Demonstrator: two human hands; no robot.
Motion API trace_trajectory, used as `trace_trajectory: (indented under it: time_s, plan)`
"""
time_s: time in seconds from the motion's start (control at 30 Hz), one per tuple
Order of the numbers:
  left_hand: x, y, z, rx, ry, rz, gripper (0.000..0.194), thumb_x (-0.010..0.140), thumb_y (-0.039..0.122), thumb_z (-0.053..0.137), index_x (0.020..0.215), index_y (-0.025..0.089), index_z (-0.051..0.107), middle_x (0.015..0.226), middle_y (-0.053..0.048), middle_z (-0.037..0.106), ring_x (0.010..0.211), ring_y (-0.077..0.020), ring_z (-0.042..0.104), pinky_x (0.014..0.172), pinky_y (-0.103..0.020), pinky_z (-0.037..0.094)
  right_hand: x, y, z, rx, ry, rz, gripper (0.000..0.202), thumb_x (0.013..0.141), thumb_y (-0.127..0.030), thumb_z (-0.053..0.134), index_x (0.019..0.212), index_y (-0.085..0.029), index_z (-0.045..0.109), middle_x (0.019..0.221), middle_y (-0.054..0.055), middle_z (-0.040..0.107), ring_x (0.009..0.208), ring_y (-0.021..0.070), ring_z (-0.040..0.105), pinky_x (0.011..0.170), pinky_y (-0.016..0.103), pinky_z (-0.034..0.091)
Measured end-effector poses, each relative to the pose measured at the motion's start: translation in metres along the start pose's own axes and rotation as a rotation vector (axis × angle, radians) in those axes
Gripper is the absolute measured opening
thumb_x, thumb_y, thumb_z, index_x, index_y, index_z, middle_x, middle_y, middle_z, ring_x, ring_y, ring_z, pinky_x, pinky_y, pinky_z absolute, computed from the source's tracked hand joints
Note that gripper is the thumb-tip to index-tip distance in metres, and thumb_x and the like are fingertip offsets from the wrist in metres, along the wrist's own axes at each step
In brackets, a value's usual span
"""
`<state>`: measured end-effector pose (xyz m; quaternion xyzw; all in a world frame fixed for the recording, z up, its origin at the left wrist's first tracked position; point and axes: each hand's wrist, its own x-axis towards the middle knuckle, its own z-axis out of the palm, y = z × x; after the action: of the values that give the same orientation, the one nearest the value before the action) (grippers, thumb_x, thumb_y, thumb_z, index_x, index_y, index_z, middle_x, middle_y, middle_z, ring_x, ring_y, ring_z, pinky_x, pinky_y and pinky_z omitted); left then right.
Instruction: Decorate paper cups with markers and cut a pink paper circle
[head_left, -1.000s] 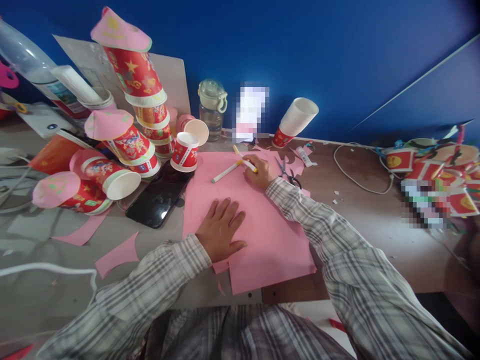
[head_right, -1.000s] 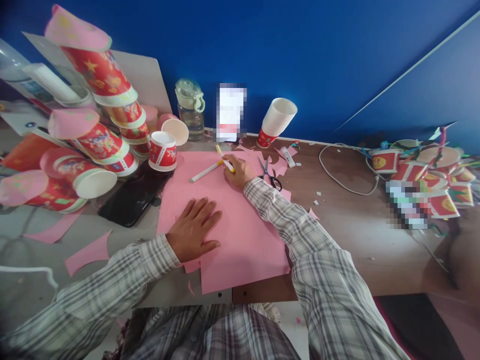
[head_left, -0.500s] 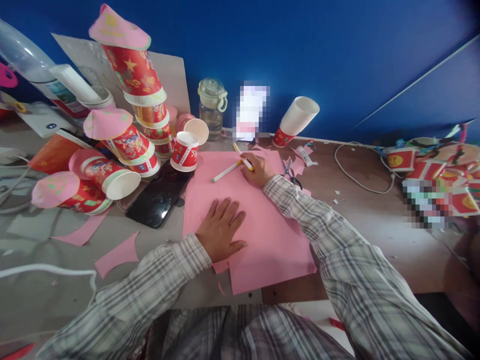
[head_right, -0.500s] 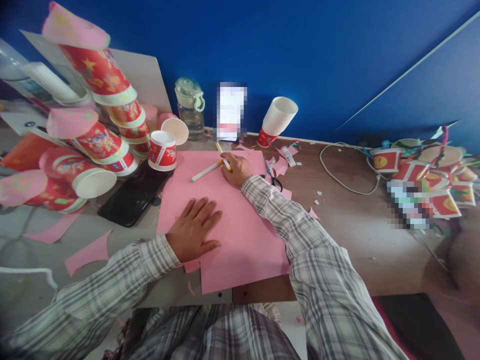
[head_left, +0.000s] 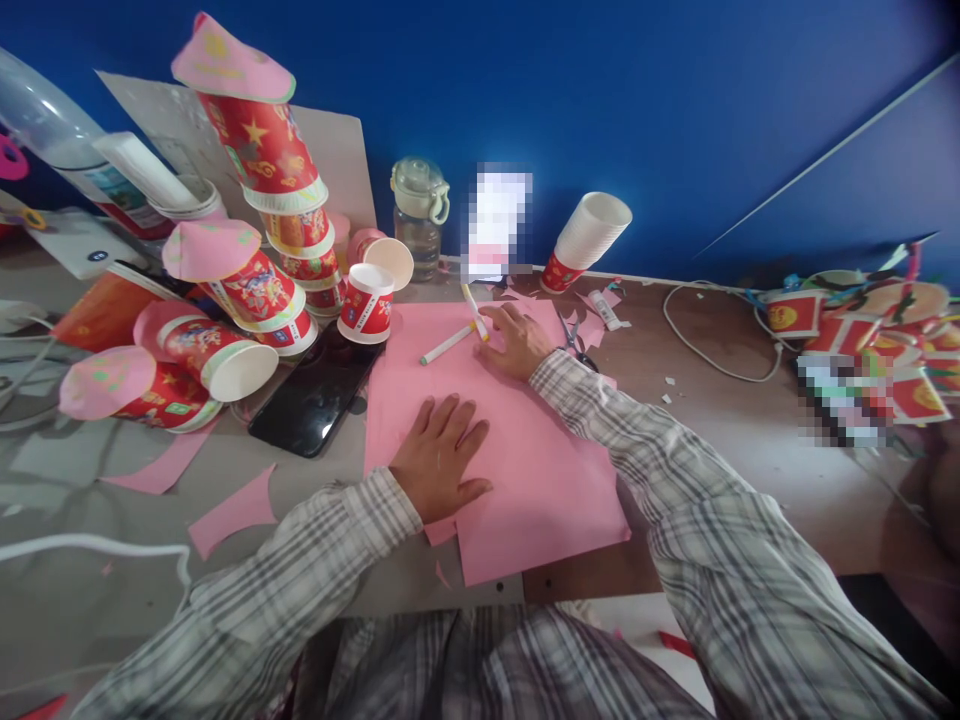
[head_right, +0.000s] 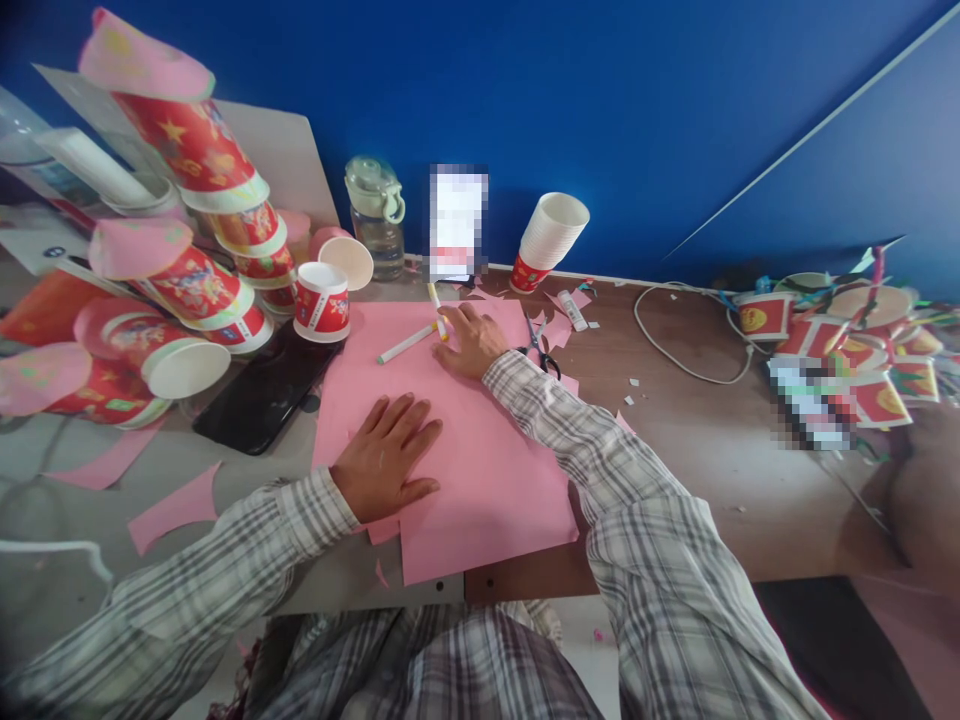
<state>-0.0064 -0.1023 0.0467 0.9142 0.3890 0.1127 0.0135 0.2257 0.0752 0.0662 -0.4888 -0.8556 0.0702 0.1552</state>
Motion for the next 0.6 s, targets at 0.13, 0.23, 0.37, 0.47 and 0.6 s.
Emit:
trace_trajectory:
  time_s: [0.13,0.23,0.37,0.47,0.6]
  plan:
    - [0.001,0.000,-0.002,0.007,-0.011,-0.007,0.083,0.104,0.074,0.070,0.165,0.018,0.065,0.171,-0.025,0.065,0.161,-0.0472,0.057,0.135,-0.068,0.040,-0.035,0.005,-0.013,0.051,0.118,-0.044,0.056,0.096,-0.039,0.070,0.148,-0.016,0.067,0.118,0.015,0.077,0.099,0.0295,0.072,0.093,0.046,0.064]
    - [0.002,0.001,-0.004,0.019,-0.036,-0.018,0.079,0.104,0.072,0.071,0.163,0.020,0.066,0.171,-0.023,0.065,0.161,-0.0462,0.058,0.135,-0.068,0.041,-0.073,0.016,-0.027,0.071,0.203,-0.016,0.048,0.098,-0.038,0.068,0.142,-0.019,0.071,0.106,0.011,0.075,0.086,0.0265,0.070,0.085,0.044,0.065]
    - [0.004,0.001,-0.007,0.011,-0.059,-0.024,0.076,0.104,0.067,0.073,0.162,0.017,0.067,0.171,-0.025,0.065,0.163,-0.0470,0.057,0.135,-0.070,0.043,-0.115,0.039,-0.039,0.076,0.270,0.117,0.037,0.096,-0.036,0.066,0.128,-0.021,0.076,0.093,0.009,0.073,0.075,0.0244,0.066,0.079,0.043,0.064]
    - [0.005,0.000,-0.008,0.010,-0.079,-0.030,0.074,0.105,0.063,0.074,0.163,0.017,0.067,0.172,-0.025,0.064,0.164,-0.0469,0.057,0.136,-0.069,0.043,-0.132,0.056,-0.043,0.081,0.255,0.216,0.032,0.093,-0.034,0.068,0.121,-0.023,0.078,0.089,0.007,0.072,0.073,0.0239,0.065,0.078,0.042,0.064]
    - [0.006,-0.001,-0.009,0.023,-0.100,-0.038,0.073,0.106,0.061,0.074,0.165,0.018,0.066,0.174,-0.023,0.063,0.165,-0.0455,0.056,0.137,-0.068,0.044,-0.134,0.066,-0.043,0.055,0.230,0.264,0.033,0.091,-0.034,0.069,0.121,-0.023,0.080,0.097,0.010,0.076,0.087,0.0271,0.072,0.091,0.046,0.067]
